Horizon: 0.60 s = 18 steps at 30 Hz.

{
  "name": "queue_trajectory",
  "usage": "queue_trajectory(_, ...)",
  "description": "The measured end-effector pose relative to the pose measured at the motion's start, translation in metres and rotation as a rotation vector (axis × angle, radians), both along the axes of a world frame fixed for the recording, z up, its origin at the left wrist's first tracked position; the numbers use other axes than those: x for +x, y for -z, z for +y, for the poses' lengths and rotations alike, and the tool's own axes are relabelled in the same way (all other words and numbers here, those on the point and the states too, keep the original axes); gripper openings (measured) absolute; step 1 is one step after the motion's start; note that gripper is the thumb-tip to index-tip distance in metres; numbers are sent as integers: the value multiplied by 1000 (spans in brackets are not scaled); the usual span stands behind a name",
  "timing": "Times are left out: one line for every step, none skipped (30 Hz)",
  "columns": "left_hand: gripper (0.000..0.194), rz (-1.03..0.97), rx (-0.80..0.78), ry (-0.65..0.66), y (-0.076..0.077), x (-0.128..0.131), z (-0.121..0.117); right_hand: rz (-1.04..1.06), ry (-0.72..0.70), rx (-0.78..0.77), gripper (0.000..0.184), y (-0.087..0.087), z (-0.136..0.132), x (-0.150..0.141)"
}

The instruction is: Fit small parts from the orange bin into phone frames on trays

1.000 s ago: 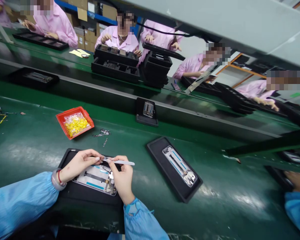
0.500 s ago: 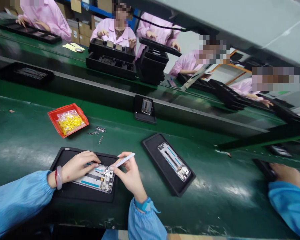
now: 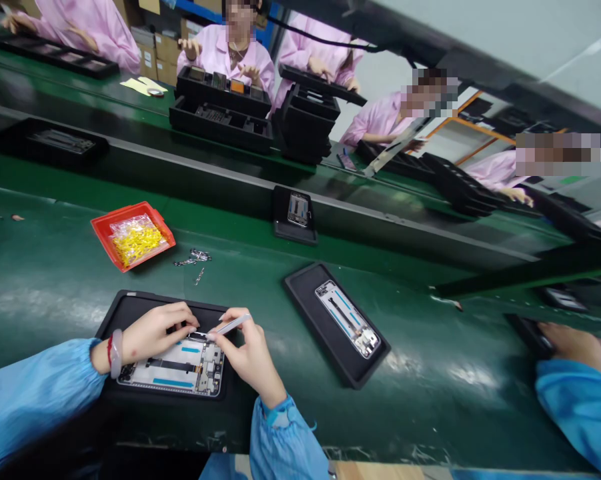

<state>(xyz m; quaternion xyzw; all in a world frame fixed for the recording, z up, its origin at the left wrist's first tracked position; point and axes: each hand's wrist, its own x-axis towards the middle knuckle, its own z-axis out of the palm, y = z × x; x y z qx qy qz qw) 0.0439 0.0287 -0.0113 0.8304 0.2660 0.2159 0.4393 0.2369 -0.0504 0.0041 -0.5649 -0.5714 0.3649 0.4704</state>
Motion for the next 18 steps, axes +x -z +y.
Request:
queue_trajectory(21, -2, 0, 2, 0, 0, 0, -4, -1, 10, 21, 0, 0, -1)
queue_trajectory(20, -5, 4, 2, 1, 0, 0, -7, -3, 20, 21, 0, 0, -1)
queue_trajectory(20, -7, 13, 2, 1, 0, 0, -9, -2, 28, 20, 0, 0, -1)
queue_trajectory(20, -5, 24, 4, 2, 0, 0, -14, -3, 34, 20, 0, 0, -1)
queue_trajectory(19, -2, 37, 8, 3, 0, 0, -22, -5, 40, 20, 1, 1, -1)
queue_trajectory(19, 3, 52, 12, 3, 0, 0, -32, -9, 46, 19, 1, 1, -1)
queue_trajectory(19, 9, 68, 17, 4, 0, -1, -45, -15, 51, 19, 1, 1, -1)
queue_trajectory(19, 18, 83, 23, 4, 0, -1, -58, -22, 55, 19, 1, 1, -1)
queue_trajectory(19, 28, 99, 26, 5, -1, -2, -72, -28, 61, 18, 1, 1, -1)
queue_trajectory(20, 35, 116, 26, 4, -1, -2, -87, -30, 69, 18, 1, 1, -1)
queue_trajectory(20, 39, 136, 22, 4, -1, -3, -103, -29, 80, 18, 1, 1, -1)
queue_trajectory(19, 45, 161, 21, 3, -2, -4, -120, -27, 93, 17, 1, 1, -1)
queue_trajectory(17, 53, 198, 23, 2, -3, -4, -138, -26, 109, 16, 0, 1, -2)
queue_trajectory(15, 63, 248, 33, 0, -3, -5, -156, -27, 125, 15, -1, 1, -3)
queue_trajectory(14, 77, 309, 51, -1, -4, -6, -172, -29, 142, 13, -1, 1, -3)
queue_trajectory(14, 93, 378, 76, -2, -4, -6, -186, -32, 161, 12, -2, 1, -4)
queue_trajectory(14, 109, 451, 103, -3, -4, -6, -199, -36, 177, 11, -2, 1, -4)
queue_trajectory(15, 122, 521, 127, -3, -5, -7, -212, -40, 190, 10, -2, 1, -5)
